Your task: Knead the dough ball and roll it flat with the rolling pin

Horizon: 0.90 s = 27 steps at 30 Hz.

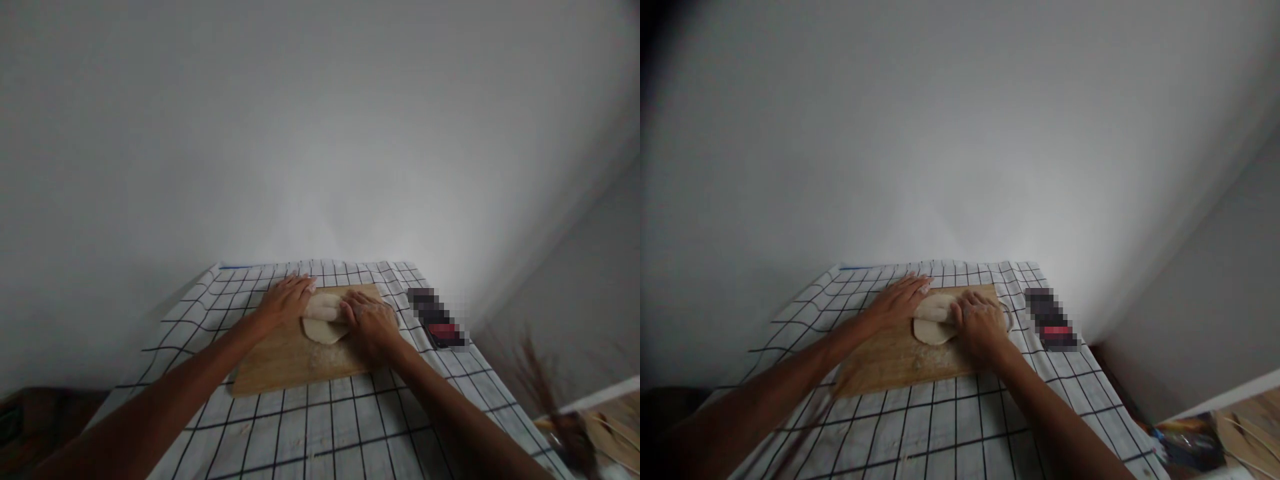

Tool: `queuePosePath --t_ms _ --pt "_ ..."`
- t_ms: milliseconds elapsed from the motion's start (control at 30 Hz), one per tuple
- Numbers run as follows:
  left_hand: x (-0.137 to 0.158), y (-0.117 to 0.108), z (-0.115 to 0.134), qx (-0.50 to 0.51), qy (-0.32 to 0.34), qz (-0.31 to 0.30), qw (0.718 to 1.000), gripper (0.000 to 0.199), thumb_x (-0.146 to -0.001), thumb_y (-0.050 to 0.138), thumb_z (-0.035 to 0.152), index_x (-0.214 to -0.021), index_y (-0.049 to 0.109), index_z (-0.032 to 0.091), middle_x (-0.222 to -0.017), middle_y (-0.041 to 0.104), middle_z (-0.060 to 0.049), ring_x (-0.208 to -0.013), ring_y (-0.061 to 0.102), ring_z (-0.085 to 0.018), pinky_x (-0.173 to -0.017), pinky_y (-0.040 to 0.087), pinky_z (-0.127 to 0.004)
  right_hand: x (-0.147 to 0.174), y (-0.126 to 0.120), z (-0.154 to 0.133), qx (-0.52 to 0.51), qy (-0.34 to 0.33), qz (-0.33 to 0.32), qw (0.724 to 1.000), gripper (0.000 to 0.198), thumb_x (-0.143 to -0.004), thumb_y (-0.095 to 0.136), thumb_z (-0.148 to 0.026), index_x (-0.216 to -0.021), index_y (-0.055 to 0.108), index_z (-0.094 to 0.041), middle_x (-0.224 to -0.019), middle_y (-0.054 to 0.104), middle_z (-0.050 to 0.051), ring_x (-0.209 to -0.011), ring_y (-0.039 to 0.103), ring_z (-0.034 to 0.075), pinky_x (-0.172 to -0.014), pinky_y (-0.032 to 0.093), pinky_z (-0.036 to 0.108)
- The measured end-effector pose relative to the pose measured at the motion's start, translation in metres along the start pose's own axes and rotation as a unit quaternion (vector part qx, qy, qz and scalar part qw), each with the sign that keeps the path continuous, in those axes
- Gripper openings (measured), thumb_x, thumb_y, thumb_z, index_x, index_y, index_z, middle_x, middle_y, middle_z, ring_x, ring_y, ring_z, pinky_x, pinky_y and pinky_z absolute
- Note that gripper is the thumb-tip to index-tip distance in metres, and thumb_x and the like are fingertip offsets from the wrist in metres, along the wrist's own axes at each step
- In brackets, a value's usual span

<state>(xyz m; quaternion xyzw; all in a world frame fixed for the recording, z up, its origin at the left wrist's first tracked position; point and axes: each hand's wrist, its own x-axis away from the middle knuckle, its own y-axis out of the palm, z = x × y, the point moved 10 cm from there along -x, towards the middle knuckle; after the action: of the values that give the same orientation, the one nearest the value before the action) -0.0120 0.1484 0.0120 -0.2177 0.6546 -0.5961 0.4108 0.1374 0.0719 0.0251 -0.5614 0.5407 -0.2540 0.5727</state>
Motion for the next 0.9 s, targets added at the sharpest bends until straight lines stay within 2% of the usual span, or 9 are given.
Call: queuePosePath --t_ms 67,167,300,433,633,733,833,900 --pt "-0.02 0.009 -0.002 0.028 0.037 -0.04 0.998 0.045 -0.1 0.03 0.028 -0.135 0.057 0.02 -0.148 0.054 -0.006 -0.143 0.04 -0.021 -0.121 0.026 -0.044 0.006 0.004 0.002 -0.024 0.011 0.008 1.0 0.043 -0.106 0.029 -0.04 -0.121 0.065 -0.024 -0.135 0.063 0.008 -0.126 0.057 0.024 -0.107 0.042 0.04" --pt "-0.042 0.021 -0.01 0.044 0.039 -0.066 0.996 0.047 -0.101 0.028 0.031 -0.137 0.057 0.02 -0.147 0.055 -0.005 -0.141 0.043 -0.019 -0.12 0.029 -0.038 0.011 0.009 0.007 -0.069 0.018 0.02 0.997 0.042 -0.106 0.03 -0.037 -0.122 0.066 -0.022 -0.138 0.062 0.007 -0.13 0.055 0.023 -0.111 0.04 0.039" --pt "-0.046 0.027 -0.015 0.044 0.021 -0.08 0.996 0.048 -0.102 0.028 0.031 -0.14 0.055 0.02 -0.147 0.055 -0.003 -0.141 0.043 -0.018 -0.119 0.028 -0.034 0.009 0.007 0.018 -0.091 0.026 0.028 0.995 0.041 -0.105 0.029 -0.031 -0.129 0.062 -0.021 -0.138 0.062 0.008 -0.133 0.052 0.022 -0.114 0.038 0.041" --pt "-0.018 0.023 -0.016 0.035 0.007 -0.076 0.996 0.051 -0.102 0.025 0.03 -0.146 0.047 0.018 -0.153 0.047 -0.004 -0.146 0.034 -0.018 -0.121 0.024 -0.036 0.008 0.001 0.019 -0.082 0.002 0.007 0.997 0.038 -0.103 0.035 -0.026 -0.131 0.061 -0.02 -0.14 0.059 0.011 -0.136 0.048 0.024 -0.115 0.036 0.043" --pt "0.023 0.01 -0.01 -0.01 0.031 -0.018 0.999 0.048 -0.103 0.03 0.027 -0.146 0.048 0.016 -0.153 0.046 -0.008 -0.148 0.03 -0.022 -0.122 0.028 -0.04 0.009 -0.002 0.021 -0.121 0.022 -0.001 0.992 0.041 -0.105 0.03 -0.03 -0.128 0.061 -0.019 -0.131 0.065 0.011 -0.126 0.057 0.022 -0.109 0.042 0.039" --pt "0.038 0.003 -0.007 -0.018 0.016 0.009 1.0 0.047 -0.104 0.03 0.026 -0.146 0.047 0.018 -0.153 0.047 -0.008 -0.147 0.033 -0.023 -0.121 0.032 -0.044 0.009 -0.001 0.014 -0.107 -0.003 -0.015 0.994 0.04 -0.105 0.03 -0.029 -0.126 0.062 -0.019 -0.133 0.064 0.011 -0.129 0.055 0.022 -0.111 0.04 0.039" --pt "0.061 -0.006 -0.001 -0.007 -0.014 0.036 0.999 0.048 -0.105 0.028 0.031 -0.151 0.04 0.021 -0.154 0.045 -0.007 -0.147 0.032 -0.023 -0.12 0.034 -0.047 0.011 -0.004 0.008 -0.091 -0.03 -0.014 0.995 0.043 -0.106 0.027 -0.028 -0.124 0.064 -0.016 -0.133 0.064 0.012 -0.131 0.053 0.021 -0.114 0.037 0.039" --pt "0.082 -0.013 0.012 -0.004 -0.007 0.041 0.999 0.051 -0.106 0.029 0.033 -0.155 0.032 0.022 -0.158 0.038 -0.007 -0.149 0.028 -0.024 -0.121 0.033 -0.049 0.013 -0.003 0.006 -0.083 -0.041 -0.022 0.995 0.044 -0.106 0.027 -0.03 -0.122 0.065 -0.015 -0.133 0.064 0.013 -0.132 0.053 0.022 -0.115 0.036 0.04"
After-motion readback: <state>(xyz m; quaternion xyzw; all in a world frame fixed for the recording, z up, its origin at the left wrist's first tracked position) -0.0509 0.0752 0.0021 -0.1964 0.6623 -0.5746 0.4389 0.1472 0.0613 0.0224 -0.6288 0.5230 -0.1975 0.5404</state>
